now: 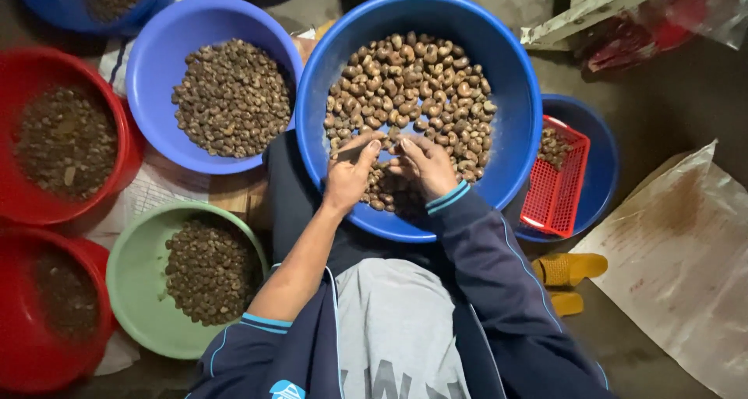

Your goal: Manually peeling and sorting cashew nuts using a small knife in a processing facility.

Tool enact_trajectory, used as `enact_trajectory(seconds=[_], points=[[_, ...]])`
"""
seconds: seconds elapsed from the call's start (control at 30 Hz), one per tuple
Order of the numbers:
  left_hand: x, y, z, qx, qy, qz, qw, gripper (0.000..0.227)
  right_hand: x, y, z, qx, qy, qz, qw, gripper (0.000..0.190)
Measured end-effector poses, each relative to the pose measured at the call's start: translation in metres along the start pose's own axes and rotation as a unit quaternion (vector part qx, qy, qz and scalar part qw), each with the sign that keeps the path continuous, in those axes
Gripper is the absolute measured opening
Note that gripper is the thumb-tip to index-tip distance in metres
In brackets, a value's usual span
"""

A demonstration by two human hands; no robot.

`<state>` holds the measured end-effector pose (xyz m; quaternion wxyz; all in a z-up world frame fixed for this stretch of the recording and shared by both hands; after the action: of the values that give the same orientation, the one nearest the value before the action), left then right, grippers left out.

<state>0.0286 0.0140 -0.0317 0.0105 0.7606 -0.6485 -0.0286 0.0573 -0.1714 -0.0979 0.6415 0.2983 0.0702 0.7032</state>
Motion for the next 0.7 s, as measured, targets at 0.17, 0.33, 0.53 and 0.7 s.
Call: enact_trajectory(seconds=[0.17,0.33,0.53,0.7], points=[[0.004,0.002,-0.010,0.026,-0.007,0.025,0.999,0.019,0.004,0.006,-0.005,0.002,-0.014,-0.011,1.000,0.036],[0.008,-0.002,-0.010,0.048,0.014,0.046,0.998,0.017,0.005,0.010,-0.005,0.003,-0.001,0.001,1.000,0.035],[0.008,0.001,-0.012,0.021,0.033,0.070,0.997,0.016,0.002,0.011,-0.006,-0.002,-0.022,0.011,1.000,0.035],[0.000,-0.002,-0.009,0.017,0.046,0.056,0.997,0.016,0.005,0.016,-0.003,-0.003,-0.028,0.006,1.000,0.036]])
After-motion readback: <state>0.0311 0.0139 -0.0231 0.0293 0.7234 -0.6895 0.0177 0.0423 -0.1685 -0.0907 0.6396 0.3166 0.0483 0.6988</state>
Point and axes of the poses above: each hand's wrist, its own y-axis away from the middle knuckle, its own x-axis out of the palm, z = x × y, the point moved 3 cm from there along -y, towards the middle knuckle, and after that the axes turned 2 degrees about -x, right-handed, at the moved point
